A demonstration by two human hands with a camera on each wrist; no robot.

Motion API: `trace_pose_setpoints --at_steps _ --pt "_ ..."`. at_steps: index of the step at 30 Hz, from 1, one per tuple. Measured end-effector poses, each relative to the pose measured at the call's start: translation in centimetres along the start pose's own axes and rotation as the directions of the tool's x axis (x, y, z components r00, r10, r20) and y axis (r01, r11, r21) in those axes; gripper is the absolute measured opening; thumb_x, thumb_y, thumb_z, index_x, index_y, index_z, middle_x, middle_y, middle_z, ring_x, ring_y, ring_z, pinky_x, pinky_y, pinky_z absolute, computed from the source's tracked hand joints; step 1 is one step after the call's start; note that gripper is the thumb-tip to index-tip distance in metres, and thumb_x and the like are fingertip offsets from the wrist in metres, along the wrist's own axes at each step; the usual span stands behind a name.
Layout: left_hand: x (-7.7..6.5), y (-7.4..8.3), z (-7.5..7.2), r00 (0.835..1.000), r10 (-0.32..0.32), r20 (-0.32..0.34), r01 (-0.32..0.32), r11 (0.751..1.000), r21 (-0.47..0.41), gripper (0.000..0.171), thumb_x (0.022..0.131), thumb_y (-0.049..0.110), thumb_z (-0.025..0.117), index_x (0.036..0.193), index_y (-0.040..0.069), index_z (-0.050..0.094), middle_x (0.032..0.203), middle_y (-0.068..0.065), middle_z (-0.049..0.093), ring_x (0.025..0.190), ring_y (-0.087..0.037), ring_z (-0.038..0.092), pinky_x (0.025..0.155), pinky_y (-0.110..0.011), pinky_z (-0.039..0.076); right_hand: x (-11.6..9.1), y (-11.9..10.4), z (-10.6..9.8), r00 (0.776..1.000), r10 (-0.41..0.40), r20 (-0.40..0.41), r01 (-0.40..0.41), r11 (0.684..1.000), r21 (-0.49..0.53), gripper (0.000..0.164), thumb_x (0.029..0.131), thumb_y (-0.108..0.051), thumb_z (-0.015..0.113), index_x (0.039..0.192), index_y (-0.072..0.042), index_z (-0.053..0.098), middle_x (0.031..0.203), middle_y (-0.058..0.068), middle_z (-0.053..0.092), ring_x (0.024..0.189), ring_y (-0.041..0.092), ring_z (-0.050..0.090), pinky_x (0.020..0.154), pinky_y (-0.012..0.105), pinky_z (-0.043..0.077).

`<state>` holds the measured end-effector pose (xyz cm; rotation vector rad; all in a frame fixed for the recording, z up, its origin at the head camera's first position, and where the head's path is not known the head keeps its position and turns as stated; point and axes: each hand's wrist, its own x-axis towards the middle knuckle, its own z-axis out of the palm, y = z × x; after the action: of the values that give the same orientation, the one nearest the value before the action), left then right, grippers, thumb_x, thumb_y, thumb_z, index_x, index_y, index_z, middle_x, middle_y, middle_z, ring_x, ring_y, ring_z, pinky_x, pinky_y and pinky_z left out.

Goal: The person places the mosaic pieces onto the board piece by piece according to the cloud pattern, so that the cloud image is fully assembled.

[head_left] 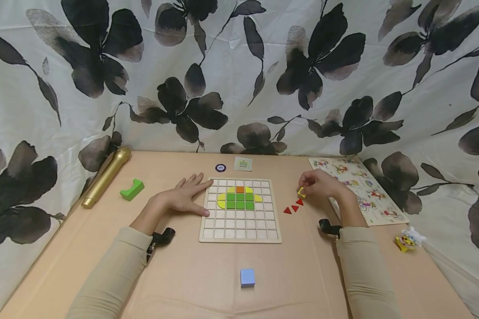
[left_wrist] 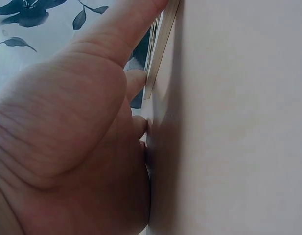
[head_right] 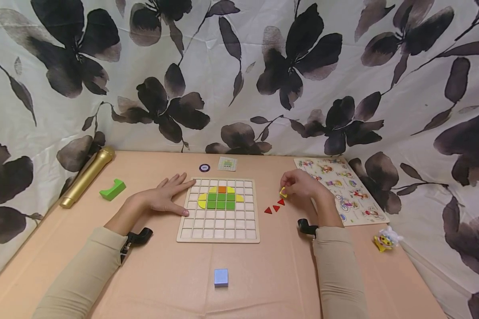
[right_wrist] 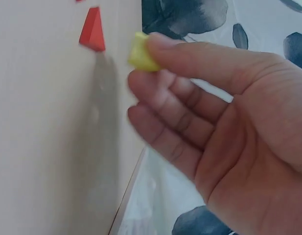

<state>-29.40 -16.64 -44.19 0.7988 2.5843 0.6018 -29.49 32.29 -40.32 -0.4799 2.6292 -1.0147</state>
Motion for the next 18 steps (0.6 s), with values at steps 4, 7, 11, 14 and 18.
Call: trace_pose_setpoints --at_steps 4,7,11,14,18 --pt "0.0 0.0 0.0 1.0 0.0 0.001 0.0 1.0 0.002 0.116 0.079 0.07 0.078 0.168 0.024 0.019 0.176 -0.018 -0.005 0.162 -0.041 -0.009 0.128 -0.063 -0.007 0.3 -0.9 0.2 0.999 -0.033 -0.044 0.034 0.999 0.026 0.009 0.093 -0.001 0.072 0.099 -0.005 0.077 0.093 0.01 0.075 0.084 0.023 0.062 0.075 0.031 0.052" --pt "0.0 0.0 0.0 1.0 -0.003 0.001 0.003 1.0 0.0 0.117 0.079 0.07 0.078 0.168 0.024 0.019 0.176 -0.018 -0.005 0.162 -0.041 -0.01 0.128 -0.063 -0.007 0.6 -1.9 0.7 0.998 -0.05 -0.044 0.052 0.998 0.045 0.012 0.093 -0.004 0.074 0.101 -0.01 0.08 0.101 0.008 0.077 0.09 0.023 0.064 0.08 0.029 0.054" --pt "0.1 0.0 0.1 1.0 -0.006 -0.001 0.006 1.0 0.002 0.117 0.079 0.071 0.078 0.168 0.024 0.019 0.176 -0.018 -0.005 0.162 -0.041 -0.01 0.128 -0.063 -0.007 1.2 -3.2 1.6 0.992 -0.129 -0.008 0.13 0.99 0.055 0.015 0.09 -0.004 0.08 0.104 -0.009 0.081 0.104 0.01 0.078 0.089 0.023 0.064 0.079 0.025 0.055" --pt "0.1 0.0 0.1 1.0 -0.008 0.001 0.008 1.0 0.003 0.117 0.079 0.071 0.077 0.168 0.024 0.018 0.176 -0.017 -0.005 0.162 -0.041 -0.01 0.128 -0.063 -0.007 1.7 -4.2 2.5 0.984 -0.175 0.022 0.174 0.984 0.042 0.018 0.088 -0.004 0.082 0.106 -0.008 0.081 0.104 0.01 0.078 0.087 0.021 0.066 0.078 0.023 0.056" --pt "0.0 0.0 0.1 1.0 -0.008 0.002 0.008 1.0 0.0 0.117 0.078 0.071 0.078 0.168 0.024 0.019 0.176 -0.017 -0.005 0.162 -0.041 -0.01 0.128 -0.062 -0.007 2.2 -5.4 3.8 0.982 -0.183 0.047 0.181 0.983 0.032 0.019 0.087 -0.005 0.083 0.105 -0.01 0.082 0.104 0.007 0.079 0.088 0.02 0.067 0.082 0.024 0.056"
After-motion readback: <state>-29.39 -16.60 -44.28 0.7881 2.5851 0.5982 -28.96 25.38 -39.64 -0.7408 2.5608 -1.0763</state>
